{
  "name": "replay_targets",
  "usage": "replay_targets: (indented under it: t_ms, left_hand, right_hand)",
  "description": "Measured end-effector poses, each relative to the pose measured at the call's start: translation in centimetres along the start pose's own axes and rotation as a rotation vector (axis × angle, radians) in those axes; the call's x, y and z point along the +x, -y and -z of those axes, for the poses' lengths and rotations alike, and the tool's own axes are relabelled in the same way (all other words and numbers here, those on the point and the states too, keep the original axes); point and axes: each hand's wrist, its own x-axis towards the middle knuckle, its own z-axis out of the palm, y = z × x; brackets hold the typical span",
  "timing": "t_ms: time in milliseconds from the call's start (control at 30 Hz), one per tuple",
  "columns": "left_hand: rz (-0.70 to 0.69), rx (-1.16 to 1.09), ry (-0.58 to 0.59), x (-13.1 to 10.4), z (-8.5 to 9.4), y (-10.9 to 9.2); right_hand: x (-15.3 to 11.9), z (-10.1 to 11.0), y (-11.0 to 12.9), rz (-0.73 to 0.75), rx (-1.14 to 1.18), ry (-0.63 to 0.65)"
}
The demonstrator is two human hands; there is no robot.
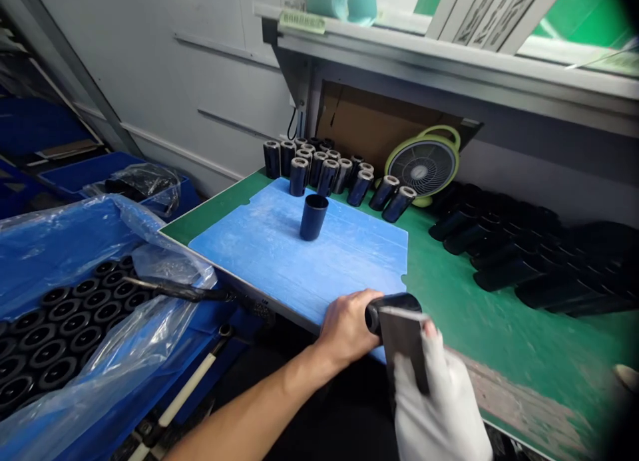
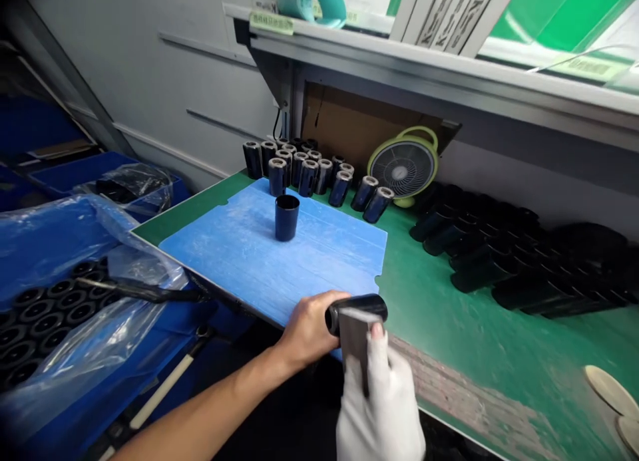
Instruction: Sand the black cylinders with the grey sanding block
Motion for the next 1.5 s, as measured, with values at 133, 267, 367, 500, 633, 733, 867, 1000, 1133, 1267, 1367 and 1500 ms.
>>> replay_targets:
  t_ms: [133,267,367,500,633,733,867,1000,1133,1267,1367,1500]
  left_hand:
    - [0.015,0.053,0.012,-0.1,-0.1,0.0]
    - [-0.005,0.020,-0.024,-0.3,-0.3,0.2]
    - [-0.032,0.005,-0.014,-0.2,-0.2,0.3]
    - [-0.032,0.015,0.007,0.0,0.1,0.2]
    - [-0.013,0.001,0.013,0.1,0.1,0.1]
    - [-0.024,0.024,0.003,0.0,0.1,0.1]
    - [-0.027,-0.005,0.013,0.0,0.1,0.1]
    - [-0.036,0.007,0.010,-0.1,0.0,0.2]
    - [-0.026,0.002,0.017,-0.1,0.2,0.2]
    - [-0.046,-0.020,0.006,0.0,0.1,0.2]
    - [-0.037,0.033,0.003,0.0,0.0,0.2]
    - [-0.030,-0.019,0.012,0.1,0.1,0.1]
  right_hand:
    - [4.2,-1.5,-1.1,-0.148,-0.045,-0.010]
    - [8.3,-1.4,-3.3,-0.345,-0.032,-0.009]
    - [7.7,-0.6,-3.9,-0.356,-0.079,-0.044]
    - [2.6,0.1,-2.3,-0.091,-0.065,0.014]
    - [-1.2,0.4,-1.1,0.002,-0.115,0.026]
    - [-0.4,-0.1,-0.8,-0.062,-0.124,-0.041]
    - [1.1,-0.1,-0.3,-0.037,-0.068,0.000]
    - [0.7,0.0,0.1,-0.031,-0.085,0.014]
    - [0.2,-0.1,0.0,-0.035,-0.060,-0.031]
    - [-0.2,0.5,-0.4,0.076,-0.018,0.029]
    - [0.2,0.3,-0.5,-0.009,-0.047,-0.019]
    - [0.1,0.0,0.0,-0.014,-0.057,0.022]
